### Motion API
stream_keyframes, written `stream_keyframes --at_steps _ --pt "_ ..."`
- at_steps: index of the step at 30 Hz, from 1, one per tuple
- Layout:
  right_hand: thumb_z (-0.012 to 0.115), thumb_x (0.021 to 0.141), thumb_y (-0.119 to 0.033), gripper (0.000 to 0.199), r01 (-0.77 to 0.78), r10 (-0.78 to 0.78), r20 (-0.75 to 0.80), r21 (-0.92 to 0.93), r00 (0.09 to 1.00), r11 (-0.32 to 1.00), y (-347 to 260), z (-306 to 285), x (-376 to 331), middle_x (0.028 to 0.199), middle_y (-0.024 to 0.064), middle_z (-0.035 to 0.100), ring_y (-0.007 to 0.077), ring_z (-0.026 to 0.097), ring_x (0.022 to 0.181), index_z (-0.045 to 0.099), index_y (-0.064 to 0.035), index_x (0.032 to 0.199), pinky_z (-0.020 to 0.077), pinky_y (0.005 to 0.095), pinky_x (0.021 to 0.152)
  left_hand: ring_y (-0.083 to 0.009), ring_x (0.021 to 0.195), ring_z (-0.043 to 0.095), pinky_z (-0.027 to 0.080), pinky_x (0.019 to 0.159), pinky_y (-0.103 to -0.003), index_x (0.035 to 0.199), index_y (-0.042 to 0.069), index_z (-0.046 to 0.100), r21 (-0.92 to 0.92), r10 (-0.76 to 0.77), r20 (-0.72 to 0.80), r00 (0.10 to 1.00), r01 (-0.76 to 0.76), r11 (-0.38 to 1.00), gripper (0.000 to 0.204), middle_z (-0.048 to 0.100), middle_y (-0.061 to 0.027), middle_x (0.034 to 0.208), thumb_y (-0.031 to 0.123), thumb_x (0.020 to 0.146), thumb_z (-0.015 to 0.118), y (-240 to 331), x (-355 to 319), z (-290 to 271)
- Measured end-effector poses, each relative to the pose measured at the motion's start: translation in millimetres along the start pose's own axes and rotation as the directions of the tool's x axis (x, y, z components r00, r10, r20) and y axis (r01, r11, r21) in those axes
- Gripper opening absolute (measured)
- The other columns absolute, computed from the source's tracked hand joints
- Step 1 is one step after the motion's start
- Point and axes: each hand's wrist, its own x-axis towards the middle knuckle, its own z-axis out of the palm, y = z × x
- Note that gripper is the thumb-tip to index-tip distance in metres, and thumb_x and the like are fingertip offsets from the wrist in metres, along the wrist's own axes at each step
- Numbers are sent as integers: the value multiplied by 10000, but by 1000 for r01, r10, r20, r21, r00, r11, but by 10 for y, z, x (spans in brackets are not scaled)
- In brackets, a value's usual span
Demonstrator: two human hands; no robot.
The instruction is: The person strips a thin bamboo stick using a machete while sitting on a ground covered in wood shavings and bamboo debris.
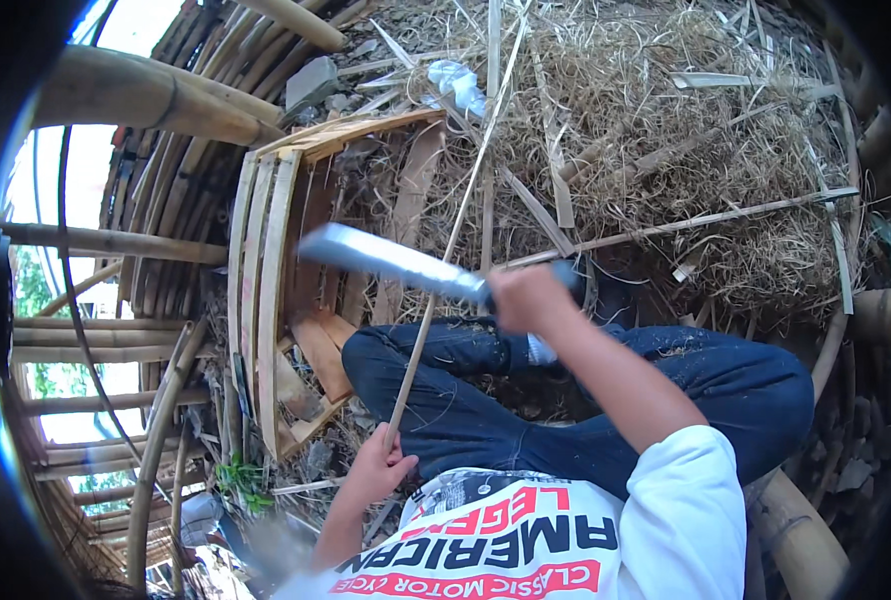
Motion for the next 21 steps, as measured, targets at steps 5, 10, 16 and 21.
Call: stream_keyframes --at_steps 5,10,16,21 --pt "655 635 -146 198 319 -327 116 78 938 944 -345 13 113 639 109 640 298 674 631 561 -50 780 536 411 584 -95 555 368 352 512 -270 879 47 422 48 -3 29 1000 1 999 311 388 3 609 13 783 715 -86 -76 -63" --pt "673 700 -156 171 -47 146 295 -320 944 946 657 -509 425 831 139 694 308 687 825 658 -100 861 548 420 690 -96 551 381 369 520 -269 887 47 426 37 50 40 998 -51 998 298 401 3 611 0 784 702 -105 -218 -137" --pt "641 722 -152 217 -608 602 -101 -222 792 763 1062 -593 122 899 223 685 367 678 881 668 -6 880 547 445 797 -111 555 394 366 510 -295 887 42 416 -4 139 128 982 -140 990 290 404 -16 606 32 798 692 -38 -78 -23" --pt "602 678 -122 215 -595 594 35 71 803 800 496 -109 -31 865 251 673 397 663 879 656 13 837 542 461 795 -104 567 378 354 517 -278 855 50 414 49 66 23 998 -67 997 296 386 0 606 29 787 701 -30 29 -103"
